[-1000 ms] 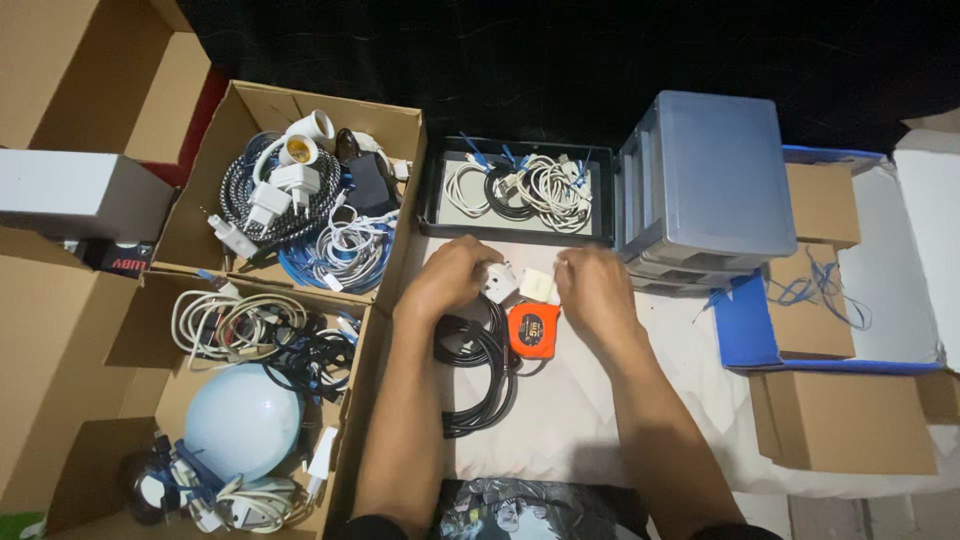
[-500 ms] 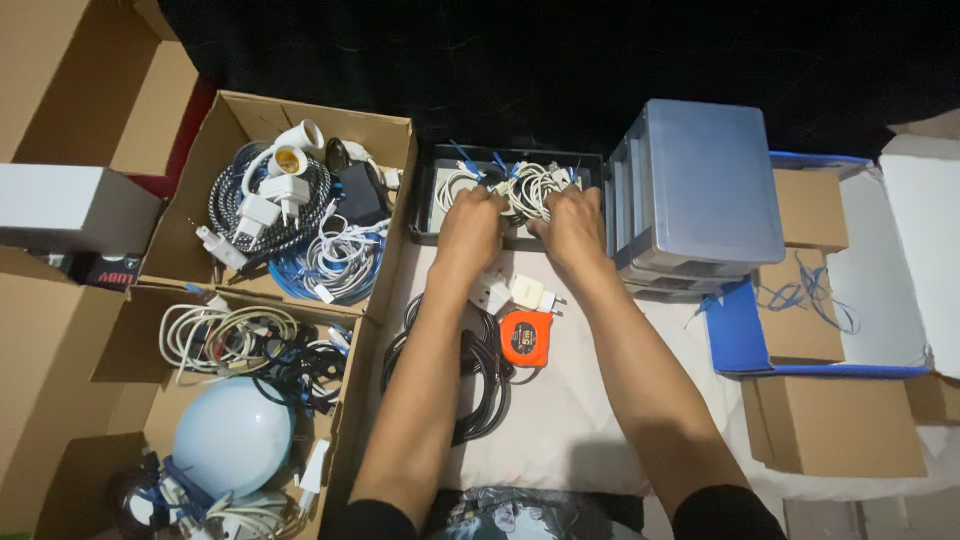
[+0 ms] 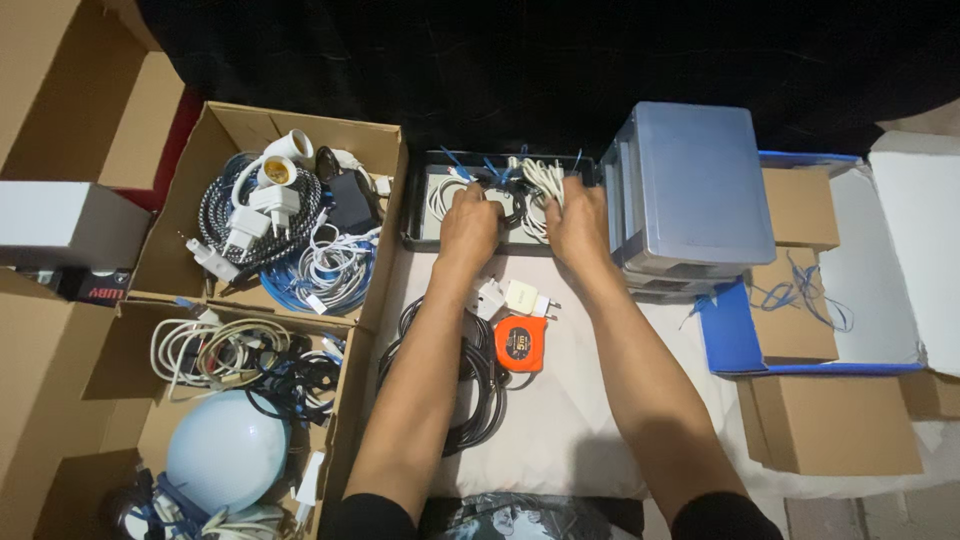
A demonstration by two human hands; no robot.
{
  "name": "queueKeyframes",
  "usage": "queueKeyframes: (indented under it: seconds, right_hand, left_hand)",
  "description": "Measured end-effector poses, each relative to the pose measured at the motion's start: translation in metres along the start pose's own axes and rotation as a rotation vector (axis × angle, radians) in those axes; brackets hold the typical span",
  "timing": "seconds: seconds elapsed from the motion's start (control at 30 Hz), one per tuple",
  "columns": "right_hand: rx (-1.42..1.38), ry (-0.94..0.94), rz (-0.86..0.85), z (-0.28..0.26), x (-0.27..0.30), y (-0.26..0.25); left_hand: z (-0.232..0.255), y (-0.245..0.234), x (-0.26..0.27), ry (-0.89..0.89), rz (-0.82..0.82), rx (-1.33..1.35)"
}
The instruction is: The person sorts various electronic accessories from a cardboard box onto a table. They handle multiple cables, adapters, and a light bulb, placing them into piles or back into the box.
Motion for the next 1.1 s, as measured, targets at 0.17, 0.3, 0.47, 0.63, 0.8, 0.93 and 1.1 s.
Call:
queueKeyframes:
  seconds: [0.17, 0.3, 0.47, 0.63, 0.8, 0.93, 1.1]
  right_hand:
    - [-0.018, 0.000, 0.073, 0.003, 0.001, -0.014]
    - [-0.137, 0.020, 0.184, -0.012, 0.007, -0.035]
    - [-0.197, -0.041, 0.144, -0.046, 0.032, -0.071]
    - [-0.181, -0.149, 0.126, -0.074, 0.104, -0.108]
    - [-0.069, -0.196, 0.114, -0.072, 0.176, -0.122]
    - [0.059, -0.232, -0.044, -0.059, 0.212, -0.106]
    - [0.113, -0.260, -0.130, -0.060, 0.236, -0.101]
  left_hand:
    - [0.000, -0.023, 0.004, 0.009, 0.121, 0.175]
    - [0.000, -0.051, 0.010, 0.035, 0.227, 0.309]
    - [-0.002, -0.086, 0.034, 0.014, 0.227, 0.415]
    - [0.003, -0.109, 0.072, 0.040, 0.189, 0.425]
    - [0.024, -0.112, 0.094, 0.155, 0.163, 0.417]
    - [0.049, -0.095, 0.102, 0.239, 0.076, 0.272]
    - [0.091, -0.077, 0.123, 0.376, 0.023, 0.188]
Point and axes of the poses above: each hand's wrist, its own x-axis away from the middle knuckle, its own y-axis out of the palm, z = x × y, the point moved 8 cm from there along -x, towards the middle knuckle, and after that the axes turned 5 degrees about -x, right-handed, at the moved point
